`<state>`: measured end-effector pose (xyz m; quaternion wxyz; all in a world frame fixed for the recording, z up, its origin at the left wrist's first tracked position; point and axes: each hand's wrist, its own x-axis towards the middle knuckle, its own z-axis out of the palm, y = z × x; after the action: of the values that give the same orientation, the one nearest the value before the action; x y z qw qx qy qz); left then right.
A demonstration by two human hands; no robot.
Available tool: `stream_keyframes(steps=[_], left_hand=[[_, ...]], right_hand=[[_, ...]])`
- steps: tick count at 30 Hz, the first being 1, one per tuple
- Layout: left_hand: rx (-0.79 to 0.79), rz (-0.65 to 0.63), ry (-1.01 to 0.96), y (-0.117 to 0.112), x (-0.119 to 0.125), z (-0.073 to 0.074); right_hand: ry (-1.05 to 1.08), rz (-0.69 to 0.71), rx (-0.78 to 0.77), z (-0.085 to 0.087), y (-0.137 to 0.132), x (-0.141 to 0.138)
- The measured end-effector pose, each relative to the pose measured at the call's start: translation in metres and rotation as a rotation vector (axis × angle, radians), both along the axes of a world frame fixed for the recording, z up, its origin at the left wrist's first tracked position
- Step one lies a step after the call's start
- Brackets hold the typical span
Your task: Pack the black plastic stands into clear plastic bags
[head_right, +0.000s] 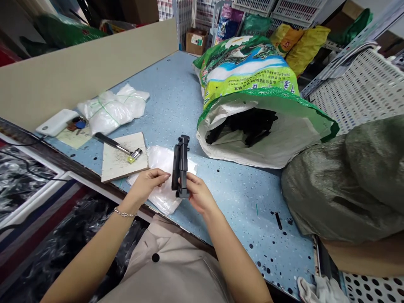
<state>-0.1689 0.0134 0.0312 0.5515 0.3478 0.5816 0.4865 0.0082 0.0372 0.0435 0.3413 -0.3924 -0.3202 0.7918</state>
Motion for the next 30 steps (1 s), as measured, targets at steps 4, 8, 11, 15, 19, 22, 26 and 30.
stream_keyframes(steps=[4,8,11,15,19,22,26,30], left_hand=[[0.089,0.142,0.019,-0.003,-0.005,0.001],[0.198,0.270,0.071,-0.010,-0.019,0.010],[0.205,0.211,0.157,-0.013,-0.016,0.013],[0.208,0.144,0.186,-0.011,0.001,0.007],[0.261,0.183,0.274,-0.012,-0.004,0.006],[0.346,0.047,0.603,-0.017,-0.019,0.013],[0.316,-0.150,0.897,-0.018,-0.029,0.019],[0.313,-0.157,0.792,-0.011,-0.029,0.014]], right_hand=[[-0.004,-0.012,-0.091,-0.017,0.007,-0.008],[-0.018,-0.097,-0.107,-0.025,0.013,-0.001],[0.077,-0.038,-0.120,-0.017,0.009,0.002],[0.135,0.075,-0.115,-0.009,0.001,-0.005],[0.029,-0.031,-0.114,-0.021,0.004,-0.012],[-0.002,-0.087,-0.118,-0.026,0.007,-0.010],[0.034,-0.080,-0.059,-0.014,-0.003,0.002],[0.198,0.270,-0.212,-0.007,-0.025,0.020]])
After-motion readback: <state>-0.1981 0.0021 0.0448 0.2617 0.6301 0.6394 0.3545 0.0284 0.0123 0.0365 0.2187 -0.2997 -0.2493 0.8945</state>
